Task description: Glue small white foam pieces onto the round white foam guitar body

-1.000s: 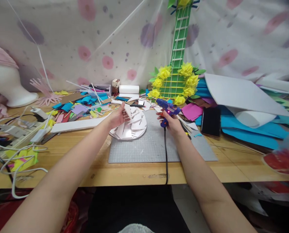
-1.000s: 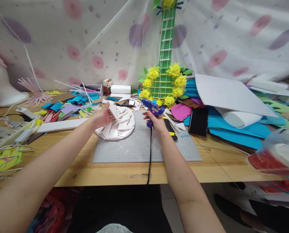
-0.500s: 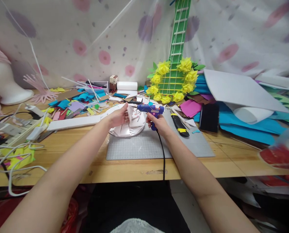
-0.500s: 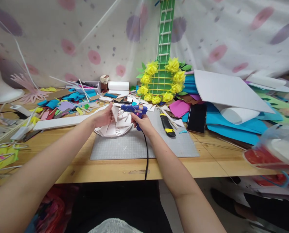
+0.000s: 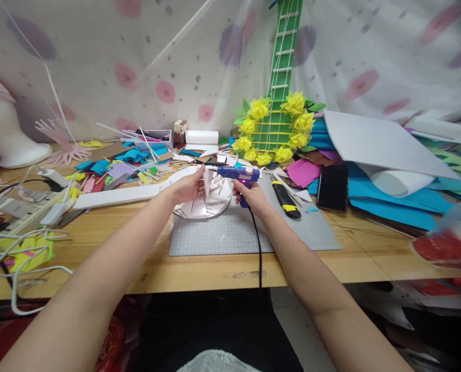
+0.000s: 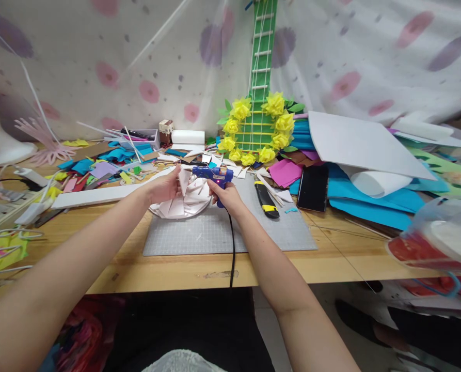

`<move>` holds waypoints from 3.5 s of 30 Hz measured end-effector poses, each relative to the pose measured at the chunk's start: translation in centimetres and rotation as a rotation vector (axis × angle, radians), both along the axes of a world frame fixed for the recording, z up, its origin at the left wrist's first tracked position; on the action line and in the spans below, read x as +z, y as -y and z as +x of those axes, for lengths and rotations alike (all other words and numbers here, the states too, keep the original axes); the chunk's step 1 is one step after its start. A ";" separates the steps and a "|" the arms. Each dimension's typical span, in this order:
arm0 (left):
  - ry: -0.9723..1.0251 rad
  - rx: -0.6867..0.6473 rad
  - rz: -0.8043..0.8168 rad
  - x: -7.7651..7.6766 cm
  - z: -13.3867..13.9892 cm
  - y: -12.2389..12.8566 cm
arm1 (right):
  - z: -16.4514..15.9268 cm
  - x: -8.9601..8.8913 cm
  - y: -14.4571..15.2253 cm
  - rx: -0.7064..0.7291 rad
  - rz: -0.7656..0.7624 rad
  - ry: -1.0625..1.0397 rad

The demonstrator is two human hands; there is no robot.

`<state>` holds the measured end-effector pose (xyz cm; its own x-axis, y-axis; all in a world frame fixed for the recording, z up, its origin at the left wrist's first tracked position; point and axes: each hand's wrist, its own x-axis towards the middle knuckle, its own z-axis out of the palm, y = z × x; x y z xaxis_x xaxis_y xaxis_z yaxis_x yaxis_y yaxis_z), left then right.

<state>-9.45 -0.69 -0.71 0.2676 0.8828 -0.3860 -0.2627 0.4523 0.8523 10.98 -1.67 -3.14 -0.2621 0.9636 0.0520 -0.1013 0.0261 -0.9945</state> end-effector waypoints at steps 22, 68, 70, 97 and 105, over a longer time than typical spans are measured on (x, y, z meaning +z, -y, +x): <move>0.066 0.047 -0.018 2.0 -0.5 0.1 | 0.3 -0.1 0.3 0.061 -0.012 0.111; -0.041 -0.033 -0.027 1.8 -0.1 0.3 | 0.5 -0.4 -0.2 -0.038 -0.002 0.145; -0.040 -0.029 -0.025 2.0 -0.1 0.4 | 0.6 -0.6 -0.2 0.004 0.014 0.147; -1.552 0.010 0.480 2.6 0.8 3.3 | 3.0 -2.2 -2.0 -0.253 -0.114 -0.098; -1.470 0.027 0.377 2.3 1.4 3.1 | 2.7 -2.3 -1.9 -0.245 -0.123 -0.109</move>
